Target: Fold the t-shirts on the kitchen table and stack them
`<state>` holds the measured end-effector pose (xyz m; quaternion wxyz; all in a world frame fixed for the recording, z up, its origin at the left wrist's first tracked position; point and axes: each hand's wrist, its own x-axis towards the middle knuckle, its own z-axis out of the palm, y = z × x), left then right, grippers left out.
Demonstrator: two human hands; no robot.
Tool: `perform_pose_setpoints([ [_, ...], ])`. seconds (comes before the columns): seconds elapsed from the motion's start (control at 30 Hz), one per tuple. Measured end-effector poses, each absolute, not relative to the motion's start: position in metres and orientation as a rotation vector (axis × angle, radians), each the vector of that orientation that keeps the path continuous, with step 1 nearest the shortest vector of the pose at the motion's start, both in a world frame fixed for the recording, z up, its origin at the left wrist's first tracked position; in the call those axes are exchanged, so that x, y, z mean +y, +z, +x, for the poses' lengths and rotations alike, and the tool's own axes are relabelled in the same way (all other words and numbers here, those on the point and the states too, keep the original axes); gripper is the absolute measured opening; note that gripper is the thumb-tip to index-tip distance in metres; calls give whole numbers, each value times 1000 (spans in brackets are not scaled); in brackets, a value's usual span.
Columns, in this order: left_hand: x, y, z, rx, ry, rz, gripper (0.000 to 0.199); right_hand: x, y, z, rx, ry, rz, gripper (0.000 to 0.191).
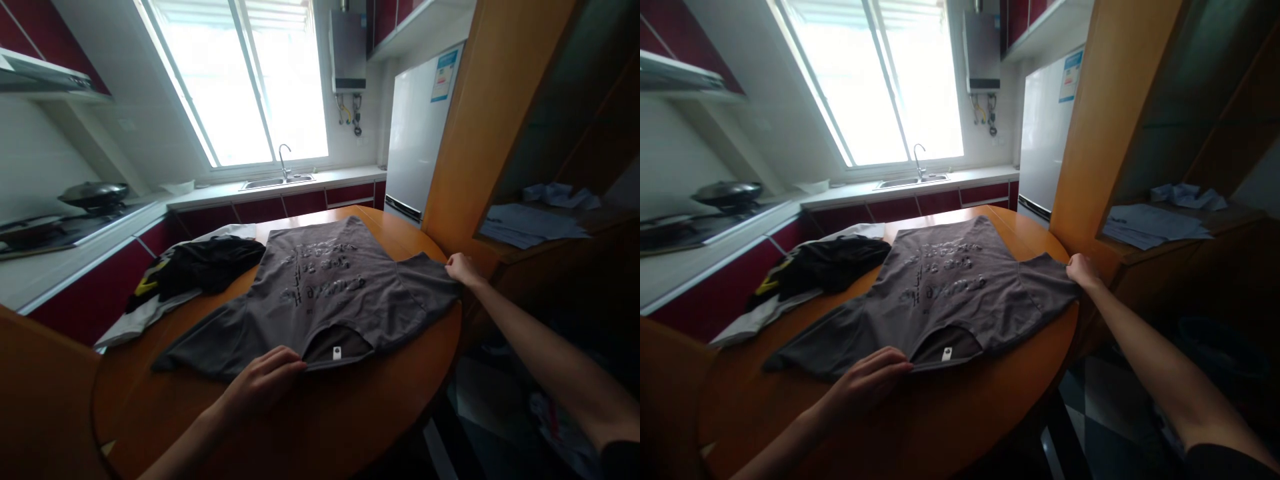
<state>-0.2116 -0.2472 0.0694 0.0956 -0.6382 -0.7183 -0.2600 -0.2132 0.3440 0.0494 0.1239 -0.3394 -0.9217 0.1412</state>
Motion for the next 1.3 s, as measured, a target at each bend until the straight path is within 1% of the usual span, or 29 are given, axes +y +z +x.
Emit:
perform_pose_setpoints([
  [0.1,-247,76,-206,-2107,-863,-1850,38,354,62,-212,-2684,353,-1019,21],
  [0.23,-245,73,-196,-2226,-721,-2033,35,355,69,-208,-2807,224,-1065,23],
  [0.3,-257,70,-200,-2297,-678,-1950,33,345,68,-207,-2847,187,-1070,28],
  [0.37,-282,70,-217,-2385,-694,-1591,28,329,65,-209,-2831,126,-995,35],
  [0.43,-318,74,-242,-2477,-684,-1033,26,308,63,-217,-2820,70,-798,39],
  [0.47,-337,76,-256,-2532,-635,-764,28,297,61,-223,-2830,63,-671,38],
  [0.53,-373,79,-281,-2673,-504,-286,38,273,59,-237,-2871,93,-445,37],
  [0.6,-399,81,-299,-2883,-466,33,43,250,56,-250,-2908,142,-305,37],
  [0.67,-411,82,-310,-3053,-510,170,43,228,54,-261,-2909,159,-225,39],
  [0.73,-413,86,-317,-3131,-572,172,38,211,53,-269,-2904,154,-164,40],
  [0.87,-411,112,-322,-3095,-638,97,30,195,52,-276,-2915,187,-86,39],
  [0.93,-412,126,-320,-2900,-574,-6,30,193,52,-277,-2912,232,-54,39],
  [1.0,-414,133,-314,-2662,-416,-123,32,190,50,-276,-2901,280,-27,37],
  [1.1,-413,127,-301,-2582,-186,-143,46,175,51,-266,-2888,384,32,30],
  [1.17,-410,115,-288,-2611,-145,-129,49,158,54,-252,-2874,493,144,27],
  [1.23,-407,104,-272,-2645,-221,-332,43,139,60,-230,-2857,606,368,26],
  [1.3,-407,95,-256,-2730,-364,-750,41,124,66,-204,-2871,681,656,27],
])
